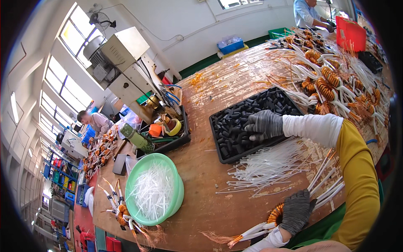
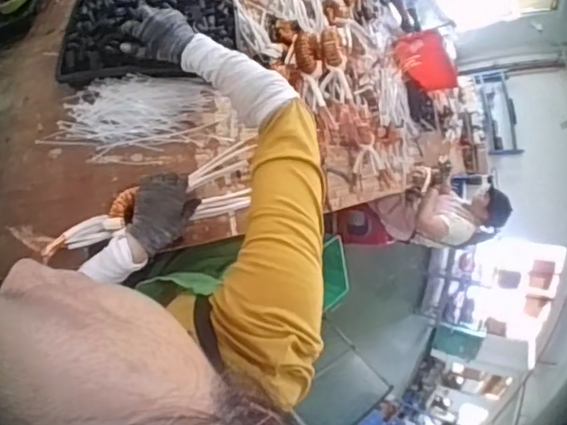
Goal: The person assembles wire bundles by securing them with zip ties, then trims the excess zip tie material with a wire cutter.
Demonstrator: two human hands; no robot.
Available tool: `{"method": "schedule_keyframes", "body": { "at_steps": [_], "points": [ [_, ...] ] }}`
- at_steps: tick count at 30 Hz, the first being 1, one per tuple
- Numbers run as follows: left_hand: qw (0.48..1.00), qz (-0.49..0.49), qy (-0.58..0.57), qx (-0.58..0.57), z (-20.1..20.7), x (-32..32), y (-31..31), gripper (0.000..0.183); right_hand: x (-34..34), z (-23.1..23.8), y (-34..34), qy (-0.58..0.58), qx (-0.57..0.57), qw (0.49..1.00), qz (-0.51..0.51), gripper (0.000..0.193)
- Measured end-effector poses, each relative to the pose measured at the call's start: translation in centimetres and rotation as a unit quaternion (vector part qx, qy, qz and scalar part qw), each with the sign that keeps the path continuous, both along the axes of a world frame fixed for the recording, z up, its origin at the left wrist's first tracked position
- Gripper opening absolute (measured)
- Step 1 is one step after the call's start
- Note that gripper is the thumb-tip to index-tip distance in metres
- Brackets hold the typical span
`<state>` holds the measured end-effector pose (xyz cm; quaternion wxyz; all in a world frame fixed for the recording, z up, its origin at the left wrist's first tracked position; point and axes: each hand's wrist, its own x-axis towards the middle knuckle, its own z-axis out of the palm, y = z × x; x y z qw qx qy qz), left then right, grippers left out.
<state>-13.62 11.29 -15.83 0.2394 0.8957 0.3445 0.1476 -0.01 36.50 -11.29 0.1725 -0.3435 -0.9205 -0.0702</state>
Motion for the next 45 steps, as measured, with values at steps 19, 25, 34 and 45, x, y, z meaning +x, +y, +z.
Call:
{"method": "schedule_keyframes", "body": {
  "at_steps": [19, 25, 34, 45],
  "points": [
    [1.000, 0.000, -0.015, 0.011, 1.0, -0.4, -0.3, 0.031, 4.6, 1.4, 4.4, 0.649, -0.576, 0.474, -0.152, 0.033],
    [0.999, -0.006, -0.025, 0.020, 0.3, -0.1, 0.0, 0.030, 5.8, 1.6, 4.1, 0.621, -0.560, 0.524, -0.160, 0.030],
    [0.999, -0.004, -0.022, 0.030, 0.6, 0.0, -0.1, 0.030, 5.4, 3.5, 2.6, 0.521, -0.469, 0.665, -0.257, 0.034],
    [1.000, -0.002, 0.003, 0.030, 1.0, -0.5, -0.3, 0.031, 5.4, 5.5, 1.1, 0.441, -0.418, 0.745, -0.276, 0.024]
  ]
}}
